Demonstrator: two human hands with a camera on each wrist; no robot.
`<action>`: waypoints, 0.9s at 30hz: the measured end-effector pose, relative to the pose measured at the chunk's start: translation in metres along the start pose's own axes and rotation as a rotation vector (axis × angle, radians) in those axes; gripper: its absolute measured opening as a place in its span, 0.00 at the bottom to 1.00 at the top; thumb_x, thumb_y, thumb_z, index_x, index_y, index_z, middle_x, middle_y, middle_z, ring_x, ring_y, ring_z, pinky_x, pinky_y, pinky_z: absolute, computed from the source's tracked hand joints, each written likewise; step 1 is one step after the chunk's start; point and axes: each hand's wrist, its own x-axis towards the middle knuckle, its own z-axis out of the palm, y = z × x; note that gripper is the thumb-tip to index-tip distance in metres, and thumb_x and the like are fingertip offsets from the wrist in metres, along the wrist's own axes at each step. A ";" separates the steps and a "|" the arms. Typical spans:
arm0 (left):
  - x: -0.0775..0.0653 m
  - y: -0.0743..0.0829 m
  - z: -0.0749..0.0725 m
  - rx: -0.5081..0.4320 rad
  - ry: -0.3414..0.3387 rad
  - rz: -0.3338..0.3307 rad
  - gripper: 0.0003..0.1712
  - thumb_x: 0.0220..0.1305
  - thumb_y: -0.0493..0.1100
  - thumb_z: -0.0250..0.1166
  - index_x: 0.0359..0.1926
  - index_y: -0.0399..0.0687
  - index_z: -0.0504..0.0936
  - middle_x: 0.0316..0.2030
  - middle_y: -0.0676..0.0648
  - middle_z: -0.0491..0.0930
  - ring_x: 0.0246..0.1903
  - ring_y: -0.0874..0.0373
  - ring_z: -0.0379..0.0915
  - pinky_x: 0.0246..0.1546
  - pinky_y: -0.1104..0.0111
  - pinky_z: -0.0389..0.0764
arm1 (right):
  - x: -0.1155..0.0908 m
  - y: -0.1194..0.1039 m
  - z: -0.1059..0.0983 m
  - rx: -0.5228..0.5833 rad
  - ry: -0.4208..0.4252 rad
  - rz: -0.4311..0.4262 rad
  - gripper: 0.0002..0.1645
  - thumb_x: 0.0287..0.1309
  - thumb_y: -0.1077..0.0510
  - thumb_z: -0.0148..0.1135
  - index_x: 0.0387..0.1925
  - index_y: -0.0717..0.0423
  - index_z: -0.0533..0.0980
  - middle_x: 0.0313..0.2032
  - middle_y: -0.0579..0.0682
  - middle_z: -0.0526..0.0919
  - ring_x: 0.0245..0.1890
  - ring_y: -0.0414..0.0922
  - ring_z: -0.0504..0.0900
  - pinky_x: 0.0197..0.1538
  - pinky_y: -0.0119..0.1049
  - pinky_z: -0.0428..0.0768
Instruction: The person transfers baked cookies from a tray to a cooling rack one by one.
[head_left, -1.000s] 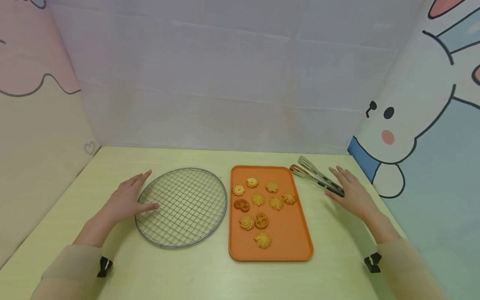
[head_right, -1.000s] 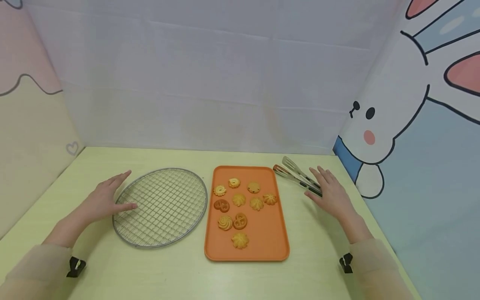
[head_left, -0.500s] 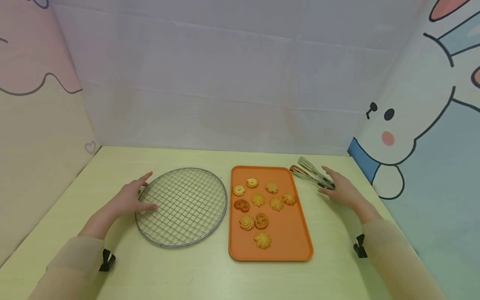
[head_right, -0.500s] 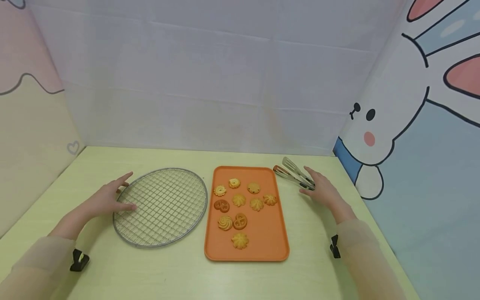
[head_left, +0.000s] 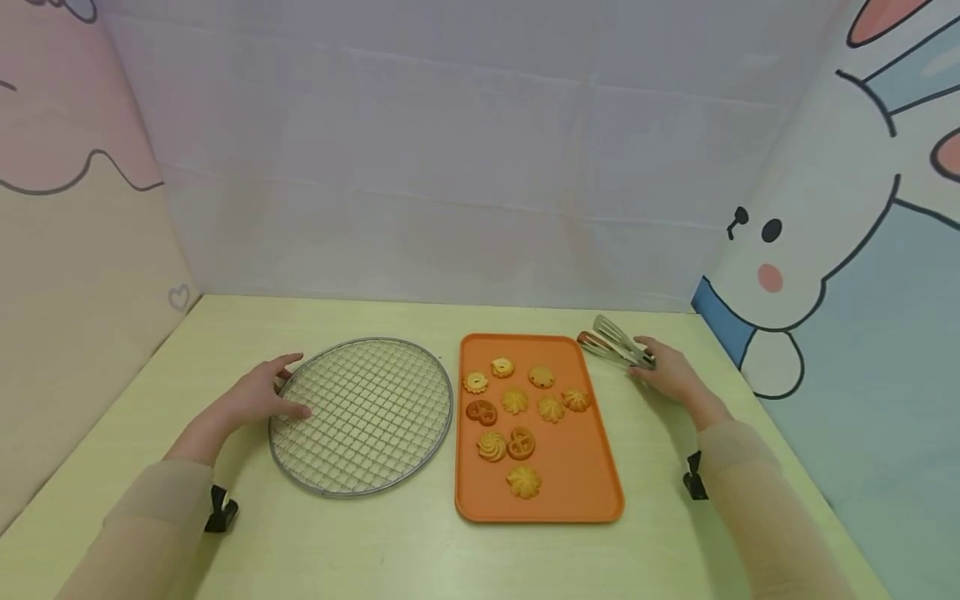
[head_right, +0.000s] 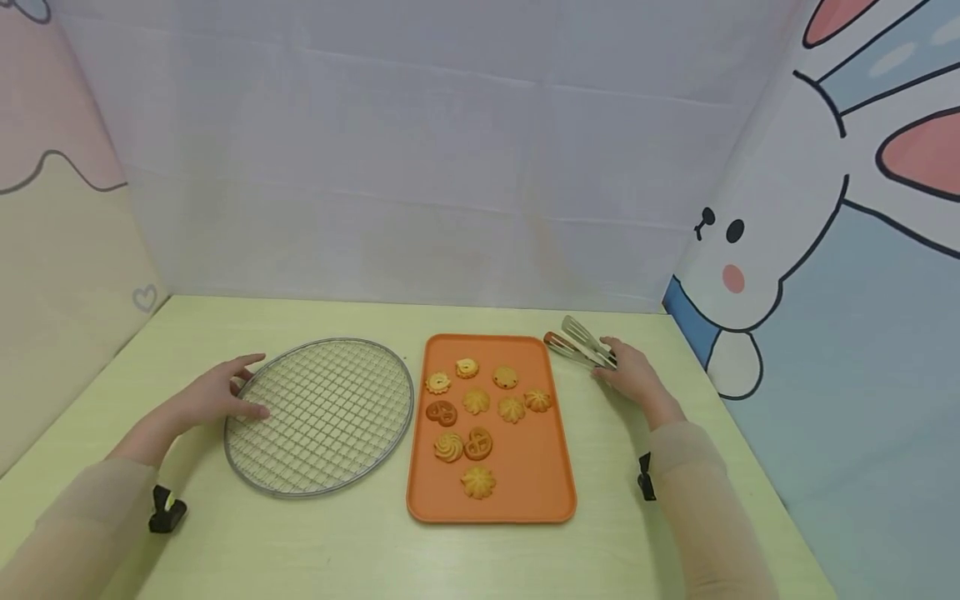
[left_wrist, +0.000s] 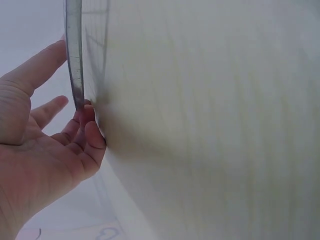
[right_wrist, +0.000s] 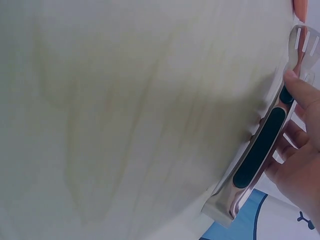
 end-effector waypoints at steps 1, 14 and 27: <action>0.000 -0.001 0.000 -0.018 -0.005 -0.009 0.61 0.44 0.51 0.77 0.69 0.28 0.51 0.51 0.25 0.67 0.43 0.40 0.72 0.41 0.56 0.73 | 0.000 0.000 0.000 -0.002 0.007 -0.006 0.38 0.60 0.56 0.62 0.64 0.72 0.59 0.57 0.75 0.67 0.55 0.70 0.67 0.57 0.61 0.65; -0.001 -0.009 -0.005 -0.139 0.006 -0.030 0.51 0.51 0.47 0.73 0.68 0.29 0.56 0.50 0.30 0.72 0.51 0.38 0.70 0.48 0.55 0.72 | 0.002 0.003 0.001 0.026 0.007 -0.038 0.31 0.63 0.59 0.57 0.62 0.74 0.62 0.54 0.74 0.69 0.54 0.67 0.69 0.56 0.60 0.66; -0.005 -0.009 -0.010 -0.233 -0.062 -0.067 0.52 0.53 0.45 0.72 0.70 0.31 0.52 0.57 0.27 0.62 0.53 0.38 0.69 0.38 0.69 0.75 | -0.015 0.000 -0.014 0.063 0.083 -0.092 0.32 0.67 0.53 0.53 0.65 0.69 0.60 0.47 0.67 0.72 0.43 0.59 0.72 0.47 0.56 0.68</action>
